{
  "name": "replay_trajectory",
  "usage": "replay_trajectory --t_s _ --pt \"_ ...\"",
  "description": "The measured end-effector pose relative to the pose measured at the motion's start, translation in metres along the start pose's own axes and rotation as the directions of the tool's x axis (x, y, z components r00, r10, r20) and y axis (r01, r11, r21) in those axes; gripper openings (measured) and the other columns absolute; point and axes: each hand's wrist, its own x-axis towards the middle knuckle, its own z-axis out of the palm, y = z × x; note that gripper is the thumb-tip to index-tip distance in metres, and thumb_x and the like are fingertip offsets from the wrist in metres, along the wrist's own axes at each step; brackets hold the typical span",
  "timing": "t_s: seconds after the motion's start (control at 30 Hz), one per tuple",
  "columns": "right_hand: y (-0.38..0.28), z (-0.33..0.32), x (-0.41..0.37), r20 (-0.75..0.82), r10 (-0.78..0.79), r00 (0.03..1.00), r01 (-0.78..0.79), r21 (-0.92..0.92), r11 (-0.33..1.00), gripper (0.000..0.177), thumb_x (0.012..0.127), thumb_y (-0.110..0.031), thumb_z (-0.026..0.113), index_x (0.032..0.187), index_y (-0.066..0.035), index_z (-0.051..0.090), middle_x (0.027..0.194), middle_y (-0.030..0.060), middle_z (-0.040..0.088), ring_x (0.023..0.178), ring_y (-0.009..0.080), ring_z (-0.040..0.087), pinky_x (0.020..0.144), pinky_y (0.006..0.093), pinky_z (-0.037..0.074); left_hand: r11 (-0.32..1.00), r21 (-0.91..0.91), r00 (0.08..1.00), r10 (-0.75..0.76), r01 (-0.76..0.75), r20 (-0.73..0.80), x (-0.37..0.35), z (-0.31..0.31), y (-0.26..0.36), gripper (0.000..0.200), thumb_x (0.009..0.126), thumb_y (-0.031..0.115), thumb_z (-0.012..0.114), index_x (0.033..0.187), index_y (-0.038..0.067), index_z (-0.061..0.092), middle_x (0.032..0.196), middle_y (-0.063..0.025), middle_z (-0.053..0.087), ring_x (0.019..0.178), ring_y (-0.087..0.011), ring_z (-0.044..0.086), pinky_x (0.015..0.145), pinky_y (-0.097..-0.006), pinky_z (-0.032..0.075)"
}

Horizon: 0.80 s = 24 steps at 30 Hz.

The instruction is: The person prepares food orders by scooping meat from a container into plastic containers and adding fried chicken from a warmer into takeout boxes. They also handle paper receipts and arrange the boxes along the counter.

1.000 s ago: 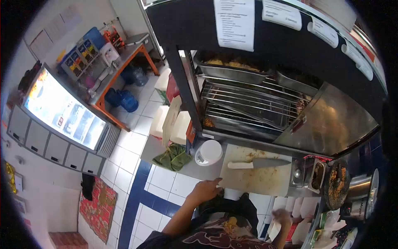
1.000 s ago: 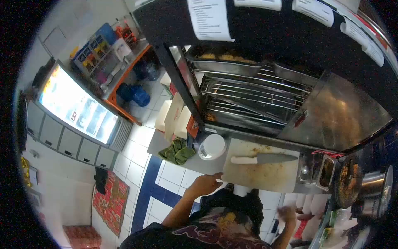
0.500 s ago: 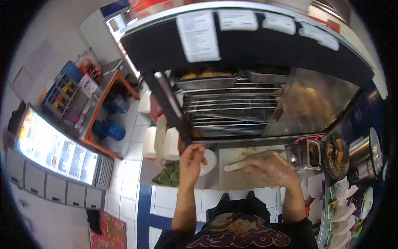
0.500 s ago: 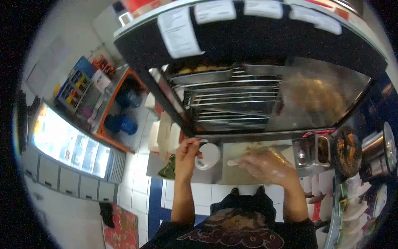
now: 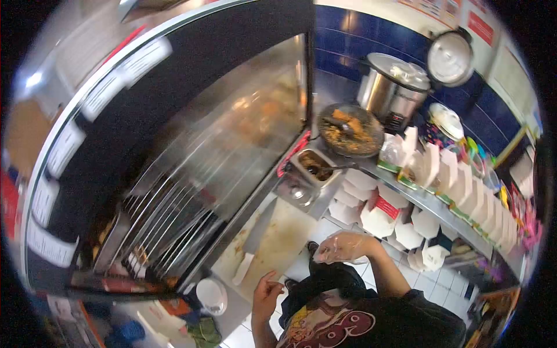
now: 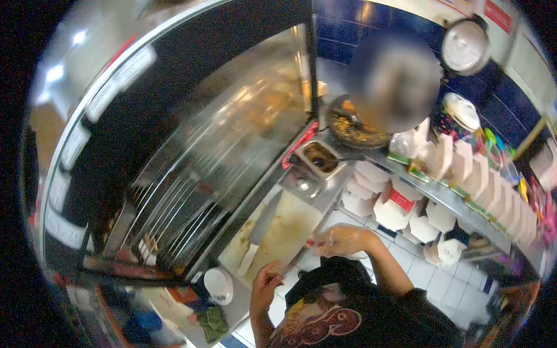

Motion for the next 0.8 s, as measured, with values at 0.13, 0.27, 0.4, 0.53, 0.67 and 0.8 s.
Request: replay_trajectory --t_s 0.13,0.27,0.4,0.53,0.67,0.8 --pt "0.005 -0.023 -0.019 -0.116 -0.043 0.992 0.049 0.05 0.998 0.043 0.093 -0.043 0.059 0.111 -0.004 0.067 0.098 0.0163 0.069 0.085 0.0283 0.065 0.078 0.0377 0.05 0.997 0.078 0.999 -0.029 0.026 0.044 0.03 0.002 0.019 0.039 0.09 0.006 0.061 0.128 0.004 0.054 0.072 -0.0026 0.06 0.064 -0.0088 0.054 0.062 -0.0242 0.044" --pt "0.033 -0.046 -0.033 -0.134 -0.091 0.987 0.118 0.207 0.971 0.043 0.095 -0.042 0.057 0.108 -0.003 0.066 0.094 0.0159 0.069 0.079 0.0241 0.063 0.074 0.0367 0.05 0.963 0.221 0.983 -0.174 0.157 0.059 0.041 0.038 0.045 0.037 0.091 0.007 0.061 0.127 0.004 0.056 0.07 0.0001 0.057 0.061 -0.0069 0.049 0.058 -0.0222 0.04" --pt "0.063 -0.094 -0.06 -0.158 -0.16 0.974 0.201 0.301 0.932 0.042 0.096 -0.04 0.056 0.109 -0.002 0.066 0.096 0.0152 0.069 0.083 0.0256 0.065 0.075 0.0374 0.05 0.963 0.215 0.948 -0.214 0.164 0.234 0.078 0.092 0.012 0.042 0.091 0.009 0.062 0.131 0.003 0.052 0.08 -0.0058 0.063 0.072 -0.0119 0.058 0.069 -0.026 0.048" --pt "0.105 -0.159 -0.076 -0.215 -0.278 0.936 0.317 0.175 0.932 0.029 0.092 -0.03 0.064 0.103 -0.003 0.066 0.088 0.0151 0.068 0.08 0.0287 0.066 0.07 0.0359 0.051 0.938 0.281 0.914 -0.284 0.202 0.29 0.118 0.156 0.013 0.043 0.095 0.016 0.06 0.135 0.004 0.048 0.093 -0.009 0.065 0.083 -0.0143 0.062 0.078 -0.0272 0.05" --pt "0.152 -0.214 -0.085 -0.233 -0.082 0.969 0.134 0.217 0.967 0.026 0.09 -0.027 0.065 0.097 -0.002 0.068 0.077 0.0116 0.068 0.071 0.0248 0.067 0.064 0.0331 0.051 0.867 0.422 0.891 -0.388 0.266 0.235 0.134 0.196 0.0 0.039 0.097 0.024 0.059 0.131 0.005 0.053 0.085 -0.007 0.065 0.079 -0.0133 0.062 0.072 -0.028 0.05" --pt "0.181 -0.26 -0.076 -0.309 -0.063 0.949 0.141 0.237 0.961 0.021 0.089 -0.021 0.064 0.095 -0.002 0.07 0.083 0.0125 0.07 0.074 0.0218 0.068 0.065 0.0326 0.05 0.821 0.437 0.9 -0.432 0.367 0.056 0.137 0.22 -0.003 0.042 0.094 0.027 0.063 0.128 0.004 0.056 0.077 -0.0077 0.066 0.068 -0.0136 0.063 0.063 -0.0285 0.051"
